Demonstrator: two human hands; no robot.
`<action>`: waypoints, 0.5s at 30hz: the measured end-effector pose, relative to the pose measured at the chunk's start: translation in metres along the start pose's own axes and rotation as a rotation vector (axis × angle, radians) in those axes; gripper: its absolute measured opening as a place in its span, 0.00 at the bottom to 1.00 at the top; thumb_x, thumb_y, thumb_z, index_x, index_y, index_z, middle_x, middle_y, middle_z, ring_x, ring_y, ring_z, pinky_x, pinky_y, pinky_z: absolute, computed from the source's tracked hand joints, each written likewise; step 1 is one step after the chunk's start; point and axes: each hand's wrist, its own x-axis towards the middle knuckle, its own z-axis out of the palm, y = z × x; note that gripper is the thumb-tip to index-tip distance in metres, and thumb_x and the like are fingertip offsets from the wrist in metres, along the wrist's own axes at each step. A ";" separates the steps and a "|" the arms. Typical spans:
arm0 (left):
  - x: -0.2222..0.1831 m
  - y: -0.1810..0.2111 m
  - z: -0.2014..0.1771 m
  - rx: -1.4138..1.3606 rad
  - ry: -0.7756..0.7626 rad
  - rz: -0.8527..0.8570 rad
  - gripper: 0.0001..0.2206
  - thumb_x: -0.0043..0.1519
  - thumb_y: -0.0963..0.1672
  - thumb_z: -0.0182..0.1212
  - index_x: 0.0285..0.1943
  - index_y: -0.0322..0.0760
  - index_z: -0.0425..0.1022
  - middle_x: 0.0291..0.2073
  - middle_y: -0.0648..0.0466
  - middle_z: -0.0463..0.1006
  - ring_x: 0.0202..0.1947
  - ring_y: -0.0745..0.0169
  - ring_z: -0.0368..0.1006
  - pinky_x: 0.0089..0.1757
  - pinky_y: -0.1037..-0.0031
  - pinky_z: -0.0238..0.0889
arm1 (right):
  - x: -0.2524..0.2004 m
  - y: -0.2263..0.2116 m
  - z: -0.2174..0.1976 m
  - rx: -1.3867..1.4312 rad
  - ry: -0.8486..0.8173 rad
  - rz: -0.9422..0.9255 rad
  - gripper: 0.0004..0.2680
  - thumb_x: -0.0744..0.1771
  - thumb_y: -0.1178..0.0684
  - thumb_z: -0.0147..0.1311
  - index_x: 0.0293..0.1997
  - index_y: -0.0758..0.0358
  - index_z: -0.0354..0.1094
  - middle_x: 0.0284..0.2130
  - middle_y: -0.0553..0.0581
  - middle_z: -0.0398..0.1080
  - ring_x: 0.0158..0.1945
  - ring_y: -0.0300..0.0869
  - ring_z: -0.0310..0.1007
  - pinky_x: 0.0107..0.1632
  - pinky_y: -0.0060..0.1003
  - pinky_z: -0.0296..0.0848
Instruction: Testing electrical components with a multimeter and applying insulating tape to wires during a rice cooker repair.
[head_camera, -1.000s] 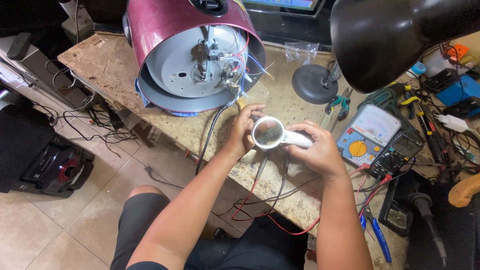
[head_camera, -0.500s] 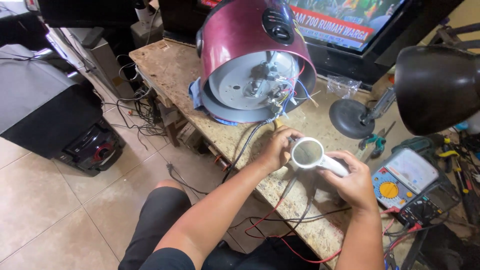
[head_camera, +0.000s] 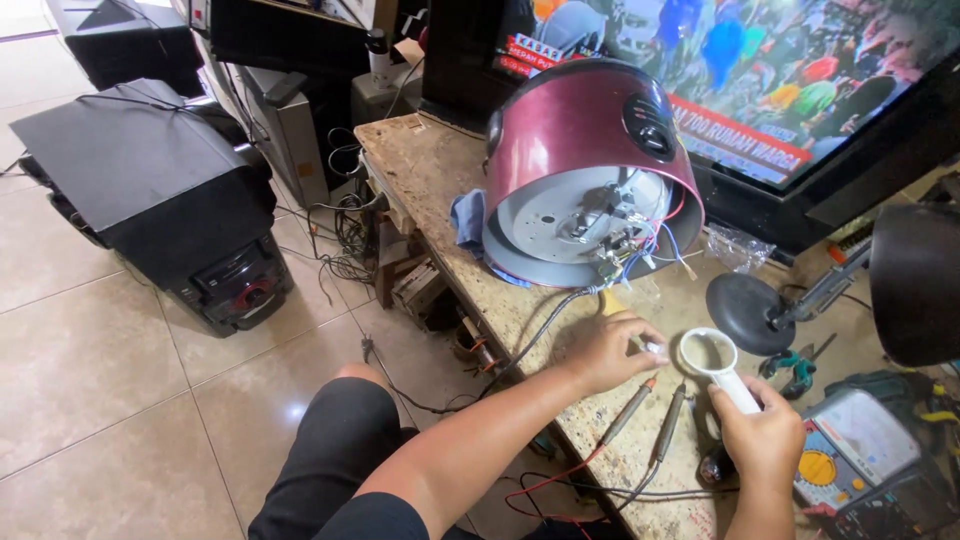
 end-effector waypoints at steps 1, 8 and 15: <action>-0.001 0.000 0.000 0.000 0.013 -0.001 0.12 0.59 0.51 0.65 0.47 0.48 0.79 0.47 0.58 0.82 0.34 0.69 0.77 0.32 0.83 0.66 | 0.003 0.005 0.005 -0.002 -0.001 -0.013 0.18 0.62 0.41 0.63 0.53 0.54 0.79 0.41 0.61 0.80 0.45 0.56 0.76 0.46 0.50 0.70; 0.002 -0.038 0.032 0.148 0.081 0.201 0.09 0.60 0.51 0.66 0.47 0.54 0.80 0.48 0.60 0.79 0.30 0.67 0.72 0.25 0.76 0.59 | 0.017 0.031 0.034 -0.203 0.054 -0.144 0.19 0.62 0.35 0.61 0.51 0.55 0.80 0.41 0.66 0.80 0.48 0.60 0.77 0.47 0.51 0.72; 0.002 -0.052 0.048 0.291 0.075 0.459 0.10 0.64 0.46 0.62 0.53 0.45 0.74 0.48 0.53 0.72 0.24 0.60 0.69 0.18 0.72 0.62 | 0.033 0.045 0.054 -0.439 0.062 -0.120 0.19 0.62 0.31 0.60 0.46 0.51 0.83 0.42 0.55 0.81 0.45 0.50 0.79 0.43 0.44 0.75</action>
